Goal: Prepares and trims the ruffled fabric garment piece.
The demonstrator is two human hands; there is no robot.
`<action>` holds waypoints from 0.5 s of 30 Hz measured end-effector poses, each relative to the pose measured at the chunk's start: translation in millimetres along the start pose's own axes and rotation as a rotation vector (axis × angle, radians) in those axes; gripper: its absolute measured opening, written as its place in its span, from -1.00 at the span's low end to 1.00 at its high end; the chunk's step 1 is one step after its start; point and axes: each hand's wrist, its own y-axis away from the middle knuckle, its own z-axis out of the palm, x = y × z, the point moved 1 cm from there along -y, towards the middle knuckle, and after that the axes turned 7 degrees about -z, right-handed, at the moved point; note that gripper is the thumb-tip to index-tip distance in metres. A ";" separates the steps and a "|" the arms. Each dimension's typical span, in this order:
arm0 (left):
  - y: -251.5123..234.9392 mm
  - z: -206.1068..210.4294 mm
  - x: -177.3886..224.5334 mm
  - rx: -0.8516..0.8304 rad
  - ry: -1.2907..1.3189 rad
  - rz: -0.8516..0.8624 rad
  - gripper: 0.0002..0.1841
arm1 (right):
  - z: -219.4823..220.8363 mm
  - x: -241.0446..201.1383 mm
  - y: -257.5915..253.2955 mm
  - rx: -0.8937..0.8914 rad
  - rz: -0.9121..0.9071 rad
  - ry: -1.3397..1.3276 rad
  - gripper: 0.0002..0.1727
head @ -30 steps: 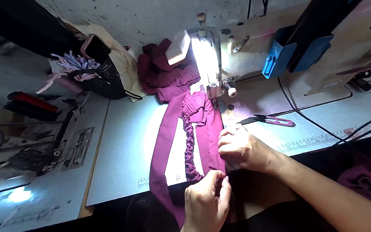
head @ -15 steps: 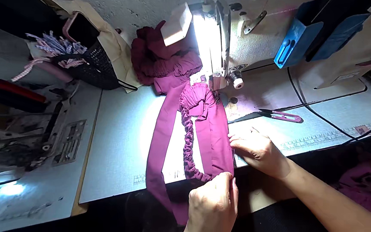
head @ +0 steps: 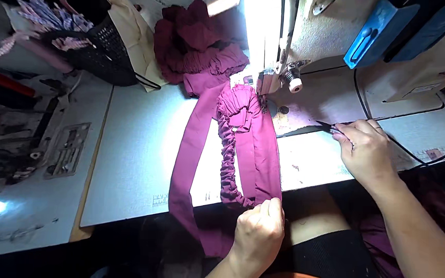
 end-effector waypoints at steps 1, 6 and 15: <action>0.9 -0.1 0.5 -0.004 -0.004 0.003 -0.82 | -1.2 -2.2 0.6 0.005 -0.020 -0.007 -0.69; 1.2 -2.7 2.0 -0.011 -0.008 0.001 -0.81 | -11.6 -52.0 7.3 -0.162 -0.144 -0.192 -0.66; 1.0 -1.7 1.4 -0.018 -0.001 -0.005 -0.80 | 0.9 -85.1 10.7 -0.199 -0.298 -0.027 -0.53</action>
